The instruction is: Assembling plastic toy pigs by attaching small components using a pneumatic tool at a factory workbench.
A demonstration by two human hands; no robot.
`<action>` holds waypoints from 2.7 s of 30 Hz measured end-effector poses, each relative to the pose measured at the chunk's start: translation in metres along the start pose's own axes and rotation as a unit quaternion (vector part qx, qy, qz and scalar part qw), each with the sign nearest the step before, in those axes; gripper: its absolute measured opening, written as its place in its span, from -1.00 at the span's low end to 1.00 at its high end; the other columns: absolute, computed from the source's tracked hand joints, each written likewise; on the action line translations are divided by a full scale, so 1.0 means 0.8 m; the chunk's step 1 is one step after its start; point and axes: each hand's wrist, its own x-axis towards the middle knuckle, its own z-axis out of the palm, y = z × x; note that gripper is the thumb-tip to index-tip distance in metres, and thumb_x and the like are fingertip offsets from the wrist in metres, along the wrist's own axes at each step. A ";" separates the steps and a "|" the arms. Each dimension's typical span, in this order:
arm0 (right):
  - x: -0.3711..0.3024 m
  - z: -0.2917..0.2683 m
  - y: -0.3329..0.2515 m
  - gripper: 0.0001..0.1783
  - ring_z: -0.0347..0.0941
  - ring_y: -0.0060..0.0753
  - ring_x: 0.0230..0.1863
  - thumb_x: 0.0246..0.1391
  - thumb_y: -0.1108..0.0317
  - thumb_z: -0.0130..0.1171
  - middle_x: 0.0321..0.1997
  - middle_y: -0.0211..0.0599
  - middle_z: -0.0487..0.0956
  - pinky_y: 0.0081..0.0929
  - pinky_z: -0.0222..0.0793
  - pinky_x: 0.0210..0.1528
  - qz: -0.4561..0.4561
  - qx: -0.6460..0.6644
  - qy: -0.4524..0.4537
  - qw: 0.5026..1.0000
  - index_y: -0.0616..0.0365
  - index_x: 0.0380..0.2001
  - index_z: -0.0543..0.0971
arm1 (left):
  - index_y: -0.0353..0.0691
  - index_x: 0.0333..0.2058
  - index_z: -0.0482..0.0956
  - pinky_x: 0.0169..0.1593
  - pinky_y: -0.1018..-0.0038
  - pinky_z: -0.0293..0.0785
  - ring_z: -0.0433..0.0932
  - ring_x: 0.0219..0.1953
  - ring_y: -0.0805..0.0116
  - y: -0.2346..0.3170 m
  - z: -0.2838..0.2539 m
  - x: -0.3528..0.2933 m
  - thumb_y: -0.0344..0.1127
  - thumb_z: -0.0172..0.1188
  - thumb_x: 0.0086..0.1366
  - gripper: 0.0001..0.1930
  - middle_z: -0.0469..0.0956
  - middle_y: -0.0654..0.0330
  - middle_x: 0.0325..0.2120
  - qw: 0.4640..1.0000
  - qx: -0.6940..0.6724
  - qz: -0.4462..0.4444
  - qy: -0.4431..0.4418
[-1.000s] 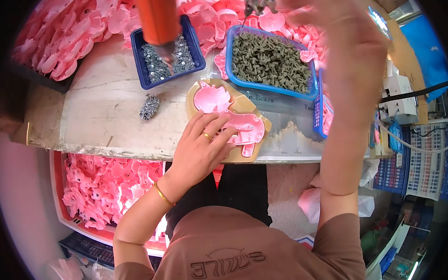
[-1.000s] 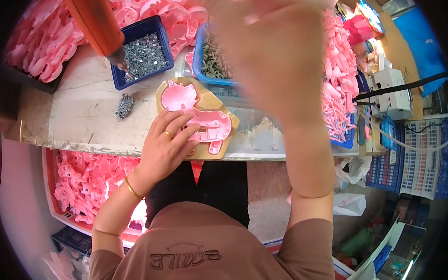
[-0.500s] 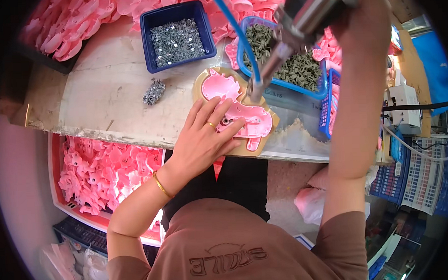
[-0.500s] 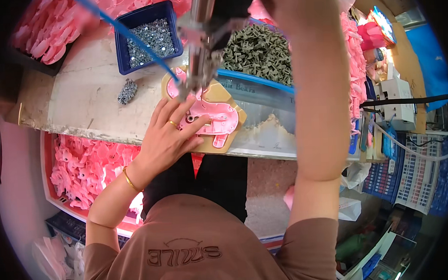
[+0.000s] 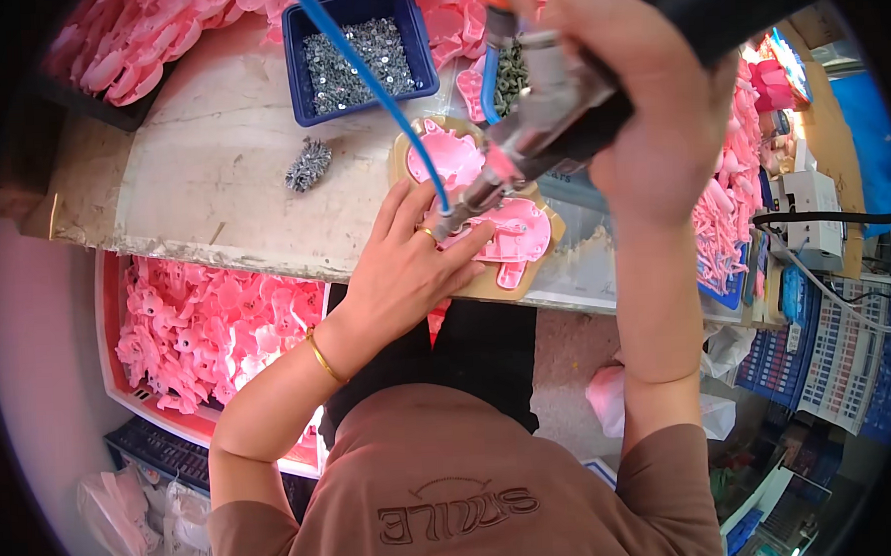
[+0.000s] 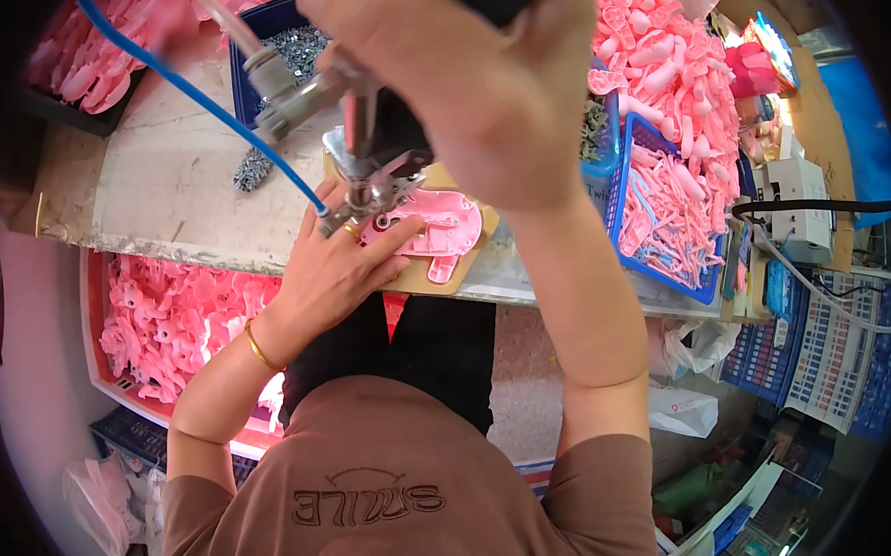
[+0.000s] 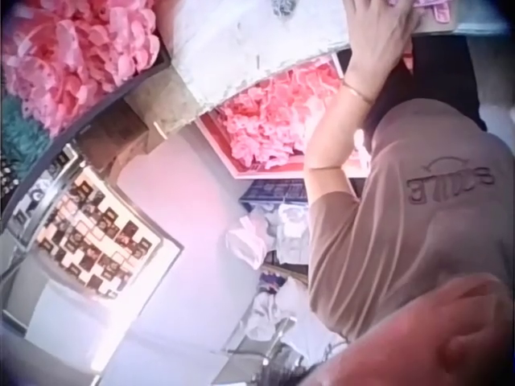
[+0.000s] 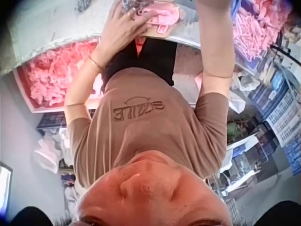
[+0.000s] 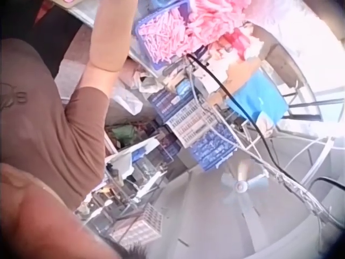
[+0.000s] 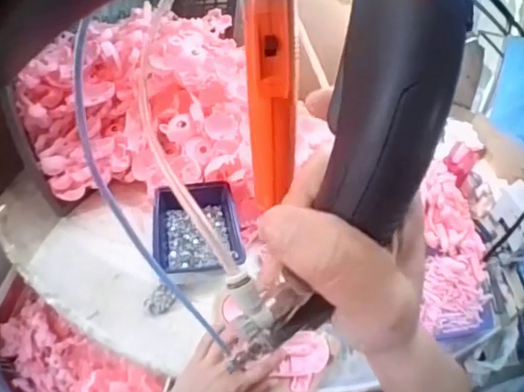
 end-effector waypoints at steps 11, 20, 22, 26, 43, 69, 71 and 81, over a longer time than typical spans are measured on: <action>0.018 -0.009 -0.016 -0.62 0.39 -0.66 -0.59 0.12 0.42 0.27 -0.53 -0.44 0.48 -0.66 0.34 -0.53 -0.062 0.012 0.034 0.997 0.26 -0.04 0.41 | 0.03 0.00 0.54 0.38 -0.05 0.09 0.24 0.26 -0.05 0.006 0.003 -0.004 -0.15 0.30 0.19 -0.62 0.43 0.13 0.04 1.000 -0.021 -0.001 -0.014; 0.123 -0.087 -0.026 -0.27 0.48 -0.57 -0.17 0.20 -0.33 0.06 -0.22 -0.38 0.56 -0.60 0.37 -0.09 -0.108 -0.121 -0.084 0.983 0.23 -0.08 0.55 | -0.15 -0.36 0.54 0.31 -0.04 0.17 0.32 0.21 -0.09 -0.001 -0.081 -0.008 -0.34 0.36 0.05 -0.80 0.51 0.16 -0.04 0.993 -0.121 -0.014 0.006; 0.130 -0.155 0.002 -0.28 0.53 -0.33 -0.04 0.23 -0.18 0.12 -0.04 -0.23 0.57 -0.42 0.41 0.01 -0.037 -0.147 -0.103 0.983 0.28 0.14 0.41 | -0.20 -0.38 0.54 0.22 0.06 0.28 0.45 0.08 -0.03 -0.012 -0.130 -0.017 -0.38 0.39 -0.01 -0.78 0.57 0.13 -0.15 0.977 -0.205 -0.040 -0.040; 0.100 -0.284 0.085 -0.63 0.55 -0.41 -0.20 0.16 0.43 0.17 -0.17 -0.30 0.64 -0.41 0.46 -0.10 0.005 -0.532 -0.130 0.837 0.09 0.06 0.55 | -0.32 -0.31 0.56 0.11 0.22 0.38 0.56 -0.15 0.04 -0.037 -0.269 -0.092 -0.37 0.38 0.03 -0.74 0.58 0.06 -0.21 0.926 -0.245 -0.174 -0.227; -0.005 -0.237 0.074 -0.68 0.55 -0.54 -0.37 0.13 0.28 0.28 -0.28 -0.32 0.62 -0.61 0.47 -0.40 0.305 -0.199 -0.096 0.926 0.13 -0.08 0.54 | -0.14 0.10 0.52 0.05 0.24 0.50 0.54 -0.01 0.02 0.035 -0.117 0.015 -0.50 0.37 0.06 -0.44 0.50 0.05 0.10 0.979 -0.183 -0.001 -0.087; 0.170 -0.326 0.214 -0.67 0.61 -0.04 -0.20 0.15 0.13 0.11 -0.24 -0.06 0.64 -0.14 0.52 -0.10 -0.040 -0.725 -0.059 0.685 0.08 -0.12 0.58 | -0.14 0.02 0.58 -0.06 0.36 0.57 0.56 0.00 0.21 0.048 0.017 0.001 -0.38 0.36 0.09 -0.54 0.58 0.27 -0.01 0.993 -0.091 0.078 0.016; 0.136 -0.294 0.158 -0.68 0.62 -0.12 -0.23 0.17 0.15 0.11 -0.26 -0.12 0.65 -0.19 0.52 -0.12 -0.005 -0.711 -0.069 0.700 0.12 -0.13 0.57 | -0.15 0.03 0.57 -0.06 0.36 0.57 0.56 0.01 0.21 0.049 0.017 -0.001 -0.38 0.36 0.09 -0.53 0.57 0.26 0.00 0.994 -0.088 0.060 0.016; -0.046 -0.117 0.089 -0.85 0.56 -0.46 -0.22 0.05 0.41 0.31 -0.26 -0.31 0.60 -0.52 0.47 -0.14 0.124 -0.244 -0.365 0.890 0.18 -0.30 0.59 | -0.21 -0.05 0.60 -0.01 0.36 0.55 0.53 0.05 0.22 0.043 0.005 -0.029 -0.44 0.30 0.08 -0.61 0.55 0.22 0.02 0.985 -0.090 0.144 0.014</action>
